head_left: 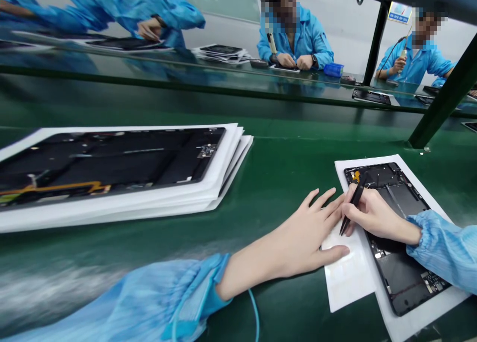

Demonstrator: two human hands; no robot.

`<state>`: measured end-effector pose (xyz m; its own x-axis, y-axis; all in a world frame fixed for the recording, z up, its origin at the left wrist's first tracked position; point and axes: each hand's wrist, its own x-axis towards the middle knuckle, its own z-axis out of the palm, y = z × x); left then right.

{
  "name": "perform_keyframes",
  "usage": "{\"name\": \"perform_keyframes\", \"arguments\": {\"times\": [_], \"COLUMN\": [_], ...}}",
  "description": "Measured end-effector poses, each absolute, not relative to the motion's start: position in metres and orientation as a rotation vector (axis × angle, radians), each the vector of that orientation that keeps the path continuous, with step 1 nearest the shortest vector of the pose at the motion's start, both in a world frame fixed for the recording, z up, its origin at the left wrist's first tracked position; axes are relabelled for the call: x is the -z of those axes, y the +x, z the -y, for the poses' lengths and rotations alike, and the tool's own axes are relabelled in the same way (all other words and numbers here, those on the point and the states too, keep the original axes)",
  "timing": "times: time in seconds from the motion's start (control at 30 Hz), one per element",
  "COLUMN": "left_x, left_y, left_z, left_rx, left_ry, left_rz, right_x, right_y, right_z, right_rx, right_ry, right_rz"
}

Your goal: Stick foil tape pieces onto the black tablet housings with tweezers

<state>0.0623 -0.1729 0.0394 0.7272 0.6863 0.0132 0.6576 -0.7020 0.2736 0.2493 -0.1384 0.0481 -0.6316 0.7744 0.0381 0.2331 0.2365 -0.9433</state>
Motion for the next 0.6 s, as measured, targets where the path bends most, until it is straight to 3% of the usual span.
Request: {"name": "perform_keyframes", "arguments": {"times": [0.3, 0.47, 0.6], "left_x": [-0.040, -0.033, -0.026], "left_y": [0.063, 0.057, 0.050], "left_z": [0.172, 0.168, 0.164], "left_rx": [-0.181, -0.229, -0.337], "left_ry": [2.690, 2.720, 2.740], "left_rz": [-1.078, -1.050, -1.013], "right_x": [-0.057, -0.088, -0.099], "right_y": [0.250, 0.265, 0.299], "right_z": [0.134, 0.150, 0.193], "right_rx": [-1.305, -1.264, -0.965], "right_ry": [-0.786, -0.796, -0.944], "right_rz": [2.131, 2.039, 1.942]}}
